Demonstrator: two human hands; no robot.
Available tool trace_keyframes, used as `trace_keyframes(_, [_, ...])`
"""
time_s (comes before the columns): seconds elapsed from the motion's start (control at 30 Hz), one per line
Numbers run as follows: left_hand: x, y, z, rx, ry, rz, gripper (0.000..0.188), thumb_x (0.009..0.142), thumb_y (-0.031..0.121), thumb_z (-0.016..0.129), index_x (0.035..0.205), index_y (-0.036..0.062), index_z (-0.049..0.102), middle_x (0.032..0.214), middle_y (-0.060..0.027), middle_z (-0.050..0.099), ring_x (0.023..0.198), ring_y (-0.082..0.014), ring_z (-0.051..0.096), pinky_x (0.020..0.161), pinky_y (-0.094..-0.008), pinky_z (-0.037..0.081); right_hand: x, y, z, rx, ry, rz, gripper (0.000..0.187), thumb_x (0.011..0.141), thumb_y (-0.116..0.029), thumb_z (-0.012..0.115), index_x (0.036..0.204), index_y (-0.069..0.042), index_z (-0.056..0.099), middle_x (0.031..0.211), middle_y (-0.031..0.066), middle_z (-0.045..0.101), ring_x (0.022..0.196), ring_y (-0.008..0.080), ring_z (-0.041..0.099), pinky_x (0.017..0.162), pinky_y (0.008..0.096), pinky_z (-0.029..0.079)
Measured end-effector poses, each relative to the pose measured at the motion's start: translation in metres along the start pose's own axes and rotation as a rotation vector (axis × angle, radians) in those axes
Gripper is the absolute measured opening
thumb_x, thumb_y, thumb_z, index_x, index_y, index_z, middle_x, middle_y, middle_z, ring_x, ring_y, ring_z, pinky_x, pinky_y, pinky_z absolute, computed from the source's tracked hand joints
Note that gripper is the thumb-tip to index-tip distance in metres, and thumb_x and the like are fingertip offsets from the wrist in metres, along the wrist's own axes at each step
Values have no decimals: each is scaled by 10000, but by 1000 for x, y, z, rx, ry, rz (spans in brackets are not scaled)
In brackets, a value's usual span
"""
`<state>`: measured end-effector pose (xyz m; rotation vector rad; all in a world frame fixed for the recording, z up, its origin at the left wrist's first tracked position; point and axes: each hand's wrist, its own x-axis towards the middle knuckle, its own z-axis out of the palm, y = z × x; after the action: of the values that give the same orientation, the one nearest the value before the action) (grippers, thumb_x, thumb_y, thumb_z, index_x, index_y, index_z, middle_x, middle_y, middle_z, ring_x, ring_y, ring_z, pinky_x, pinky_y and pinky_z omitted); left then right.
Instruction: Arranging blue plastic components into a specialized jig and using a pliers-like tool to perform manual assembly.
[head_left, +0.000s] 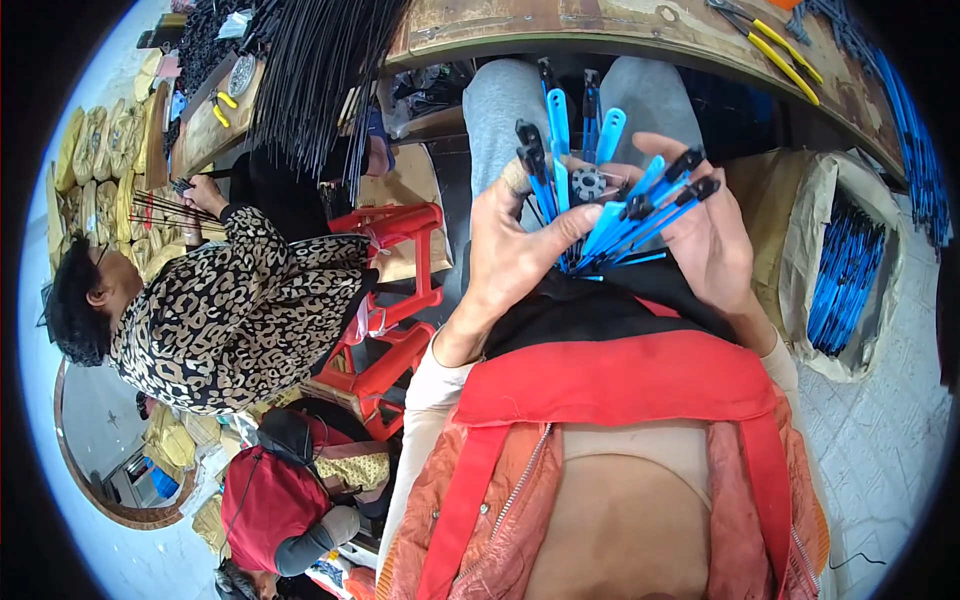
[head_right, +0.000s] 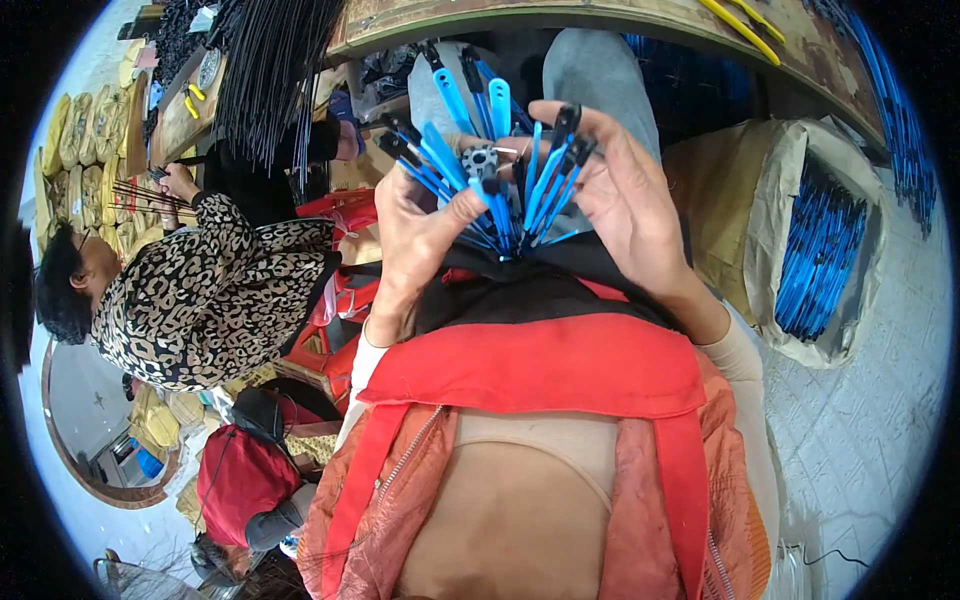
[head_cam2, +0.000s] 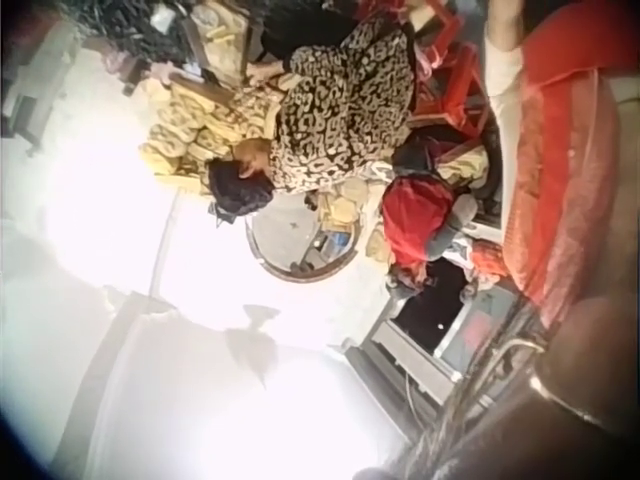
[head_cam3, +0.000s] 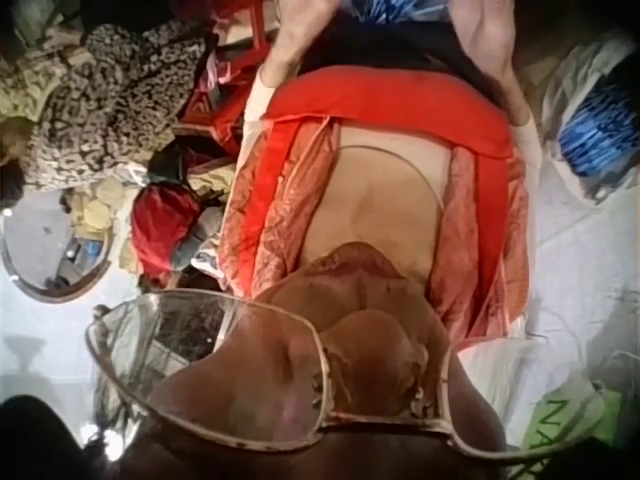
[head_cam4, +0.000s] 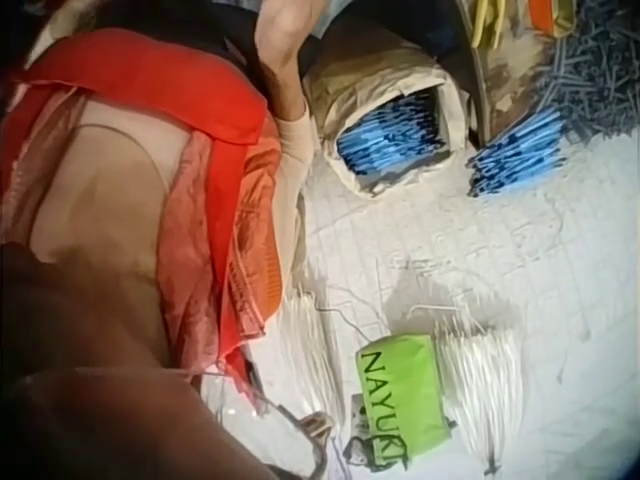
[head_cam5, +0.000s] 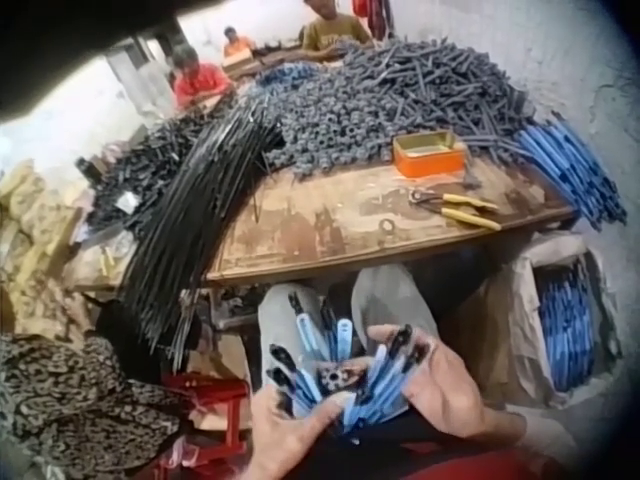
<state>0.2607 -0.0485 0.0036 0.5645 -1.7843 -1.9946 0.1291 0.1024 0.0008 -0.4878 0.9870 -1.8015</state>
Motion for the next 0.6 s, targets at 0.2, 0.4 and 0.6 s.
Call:
trace_keyframes(0.2, [-11,-9,-5,-10,-107,-46,316,772,111,818,1044,23,683,923,-64,720,856,-123,668,789,-265,512,1,46,-38,220,-50,160,195,878,-124,699,984,-46,555,1022,110,611,937,176,611,805,290,510])
trace_keyframes(0.4, [-19,-13,-3,38,49,-44,345,671,147,881,968,50,736,831,-57,696,779,-147,646,710,-275,500,5,37,-33,-125,-101,71,185,873,-24,675,1042,50,666,975,112,676,866,130,647,756,240,508])
trace_keyframes(0.6, [-19,-14,-5,124,67,14,340,674,161,879,959,48,733,825,-57,694,765,-146,631,696,-283,494,5,40,-24,-341,-70,-235,156,883,-1,634,1018,47,693,955,119,684,877,137,639,773,246,494])
